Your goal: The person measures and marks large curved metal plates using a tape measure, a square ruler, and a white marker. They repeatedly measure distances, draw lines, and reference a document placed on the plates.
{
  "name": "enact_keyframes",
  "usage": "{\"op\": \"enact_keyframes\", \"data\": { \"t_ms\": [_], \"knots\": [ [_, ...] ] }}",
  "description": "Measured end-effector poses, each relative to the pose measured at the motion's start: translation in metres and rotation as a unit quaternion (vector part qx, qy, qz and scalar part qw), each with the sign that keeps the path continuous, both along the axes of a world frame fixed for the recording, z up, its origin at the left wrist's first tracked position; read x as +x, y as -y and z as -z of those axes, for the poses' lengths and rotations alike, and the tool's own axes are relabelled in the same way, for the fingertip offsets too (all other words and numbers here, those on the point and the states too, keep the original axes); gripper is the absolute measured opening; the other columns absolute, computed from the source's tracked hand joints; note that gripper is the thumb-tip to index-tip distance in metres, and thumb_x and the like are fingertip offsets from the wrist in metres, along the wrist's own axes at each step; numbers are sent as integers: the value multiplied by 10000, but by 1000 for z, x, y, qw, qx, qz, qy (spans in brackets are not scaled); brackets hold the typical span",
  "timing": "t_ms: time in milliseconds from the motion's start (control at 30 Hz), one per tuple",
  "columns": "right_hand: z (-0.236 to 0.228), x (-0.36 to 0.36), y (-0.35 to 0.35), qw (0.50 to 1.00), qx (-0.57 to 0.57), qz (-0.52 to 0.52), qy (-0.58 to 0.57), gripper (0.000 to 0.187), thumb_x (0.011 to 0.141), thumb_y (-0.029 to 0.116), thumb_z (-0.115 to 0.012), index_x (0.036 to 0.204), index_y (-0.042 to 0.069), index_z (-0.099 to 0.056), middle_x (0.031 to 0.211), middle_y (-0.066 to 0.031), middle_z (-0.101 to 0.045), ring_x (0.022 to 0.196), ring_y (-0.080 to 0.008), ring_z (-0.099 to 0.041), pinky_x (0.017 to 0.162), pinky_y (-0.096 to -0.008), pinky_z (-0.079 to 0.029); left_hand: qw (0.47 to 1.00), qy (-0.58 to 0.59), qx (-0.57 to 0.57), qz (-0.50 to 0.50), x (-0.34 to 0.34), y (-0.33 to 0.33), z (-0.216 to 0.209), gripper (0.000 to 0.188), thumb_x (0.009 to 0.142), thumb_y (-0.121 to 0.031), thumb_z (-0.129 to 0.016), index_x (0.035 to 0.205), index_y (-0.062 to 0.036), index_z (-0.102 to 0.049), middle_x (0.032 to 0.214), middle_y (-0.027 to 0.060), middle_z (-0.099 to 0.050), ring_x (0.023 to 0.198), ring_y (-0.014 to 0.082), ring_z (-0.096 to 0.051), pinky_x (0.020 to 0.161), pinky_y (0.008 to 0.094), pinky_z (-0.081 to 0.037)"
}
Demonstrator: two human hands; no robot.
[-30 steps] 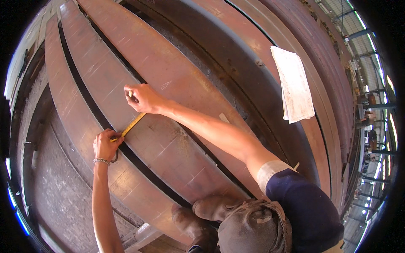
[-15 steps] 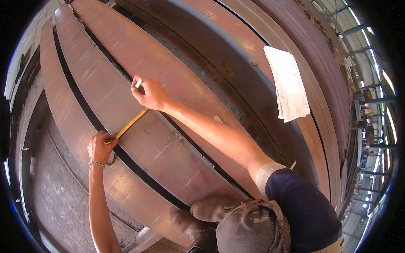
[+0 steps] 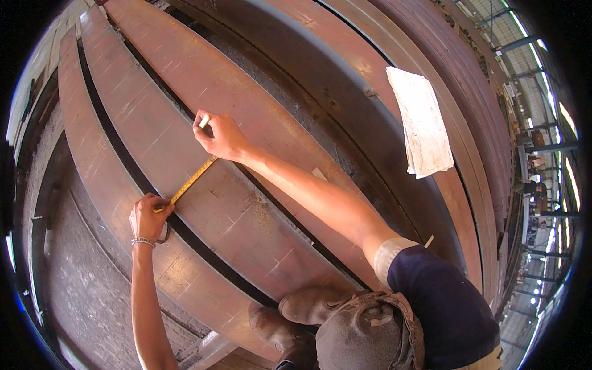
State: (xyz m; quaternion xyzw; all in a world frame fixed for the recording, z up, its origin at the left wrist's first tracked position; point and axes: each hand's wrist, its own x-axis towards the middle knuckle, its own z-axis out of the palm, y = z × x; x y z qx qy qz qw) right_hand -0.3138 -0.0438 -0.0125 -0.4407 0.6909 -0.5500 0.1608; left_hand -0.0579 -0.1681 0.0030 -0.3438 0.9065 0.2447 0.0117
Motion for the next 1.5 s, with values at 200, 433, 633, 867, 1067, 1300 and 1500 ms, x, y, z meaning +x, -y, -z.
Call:
{"op": "enact_keyframes", "data": {
  "t_ms": [200,433,633,867,1067,1300,1500],
  "knots": [
    [1,-2,-2,998,39,-37,-32,109,924,127,-659,877,38,-618,670,-68,-654,607,-149,-615,560,-317,-463,1000,0,10,-5,0,0,-1,198,763,-250,-830,893,-104,-801,899,62,-714,817,289,-696,745,397,-539],
    [7,-1,-1,995,64,-78,-12,106,893,127,-657,875,30,-617,735,-154,-683,705,-299,-696,647,-392,-516,1000,-7,7,-1,0,-2,-3,200,755,-255,-832,875,-100,-798,890,65,-710,813,294,-693,748,402,-540],
    [14,0,-3,992,85,-95,2,109,891,127,-656,876,30,-611,759,-165,-682,733,-319,-694,667,-402,-511,1000,11,19,-7,-1,-2,-6,180,766,-247,-820,891,-119,-801,901,54,-709,824,299,-696,770,416,-547],
    [27,-8,0,977,155,-143,-27,118,920,140,-631,872,36,-605,735,-90,-693,702,-199,-685,648,-352,-510,1000,3,30,-7,0,0,-5,188,764,-251,-822,889,-112,-799,903,59,-710,826,306,-692,771,416,-544],
    [32,-21,12,953,209,-220,0,125,912,141,-598,860,28,-600,746,-108,-692,727,-208,-688,676,-372,-524,999,8,33,-9,-1,1,-7,190,764,-254,-821,895,-118,-799,901,57,-715,841,300,-693,783,411,-544],
    [30,-25,15,943,228,-242,20,130,900,138,-605,850,18,-609,753,-110,-693,725,-207,-683,682,-366,-528,999,14,36,-26,-1,1,-8,187,761,-260,-823,907,-144,-806,930,46,-734,868,274,-705,800,398,-553],
    [28,-27,16,936,243,-253,16,135,887,133,-619,825,13,-616,727,-104,-689,715,-200,-679,669,-365,-524,999,21,37,-21,-2,2,-7,188,760,-260,-823,906,-143,-806,918,49,-735,869,274,-706,801,401,-552]
  ]
}}
